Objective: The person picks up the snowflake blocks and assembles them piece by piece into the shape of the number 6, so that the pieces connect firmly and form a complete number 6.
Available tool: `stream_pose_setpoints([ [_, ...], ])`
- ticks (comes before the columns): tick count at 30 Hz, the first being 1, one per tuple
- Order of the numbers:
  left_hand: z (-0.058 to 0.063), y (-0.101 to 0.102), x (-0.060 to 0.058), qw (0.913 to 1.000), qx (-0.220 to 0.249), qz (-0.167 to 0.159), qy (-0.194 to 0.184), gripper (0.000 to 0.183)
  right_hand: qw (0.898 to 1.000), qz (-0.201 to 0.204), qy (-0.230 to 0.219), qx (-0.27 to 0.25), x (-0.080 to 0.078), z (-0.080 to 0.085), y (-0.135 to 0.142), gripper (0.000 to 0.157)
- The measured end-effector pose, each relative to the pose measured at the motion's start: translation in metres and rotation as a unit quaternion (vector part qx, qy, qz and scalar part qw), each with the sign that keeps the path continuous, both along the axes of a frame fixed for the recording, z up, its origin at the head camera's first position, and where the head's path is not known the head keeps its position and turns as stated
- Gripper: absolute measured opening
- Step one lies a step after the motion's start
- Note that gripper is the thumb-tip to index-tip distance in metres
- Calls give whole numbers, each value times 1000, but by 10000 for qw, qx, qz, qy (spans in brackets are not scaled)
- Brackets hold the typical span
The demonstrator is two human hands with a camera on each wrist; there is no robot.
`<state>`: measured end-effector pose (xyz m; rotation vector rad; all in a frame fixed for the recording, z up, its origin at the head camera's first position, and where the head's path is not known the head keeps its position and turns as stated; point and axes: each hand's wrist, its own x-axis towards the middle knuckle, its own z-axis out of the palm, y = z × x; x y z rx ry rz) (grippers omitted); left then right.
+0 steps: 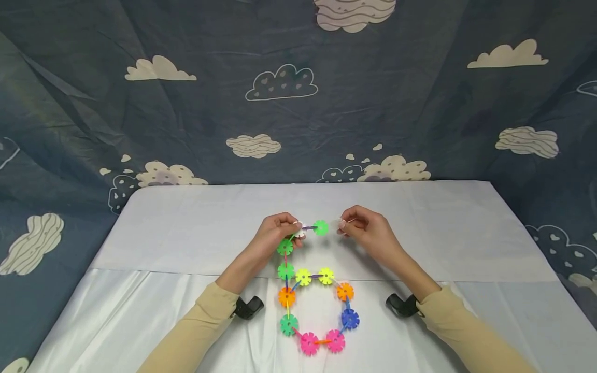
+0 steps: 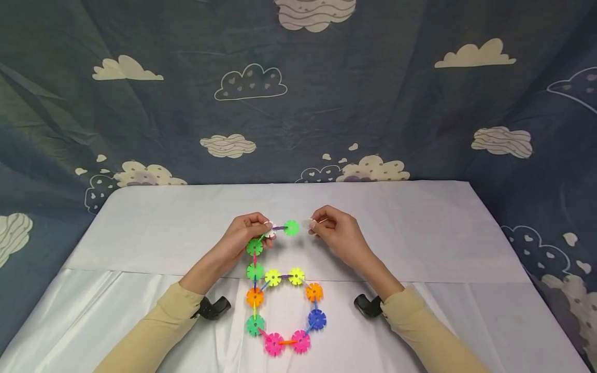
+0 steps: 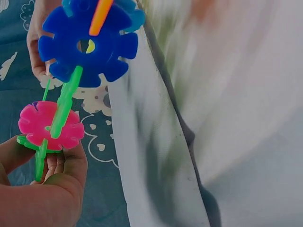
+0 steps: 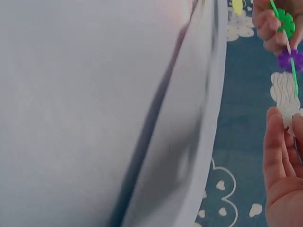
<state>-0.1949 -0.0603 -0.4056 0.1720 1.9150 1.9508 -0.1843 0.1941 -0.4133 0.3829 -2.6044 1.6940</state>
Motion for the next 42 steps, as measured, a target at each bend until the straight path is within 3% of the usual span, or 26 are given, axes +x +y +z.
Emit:
stream_pose_setpoints([
  [14, -4, 0, 0, 9995, 147, 116, -237, 20, 9955, 192, 229, -898, 12, -4, -8, 10],
  [21, -4, 1, -1, 9996, 170, 132, -186, 21, 9935, 231, 78, -1108, 20, 13, -14, 10],
  [26, -4, 2, -2, 9993, 249, 152, -219, 15, 9950, 280, 129, -951, 24, 23, -17, 10],
  [34, -4, 1, 0, 9999, 31, 32, -127, 12, 9964, 436, 584, -437, 12, 2, -11, 10],
  [38, -6, 1, -1, 10000, 42, 62, -43, 11, 9956, 435, 816, -152, 10, 2, -13, 12],
  [42, -6, 2, -1, 9999, 56, 144, -28, 10, 9967, 332, 717, -186, 10, 2, -15, 10],
])
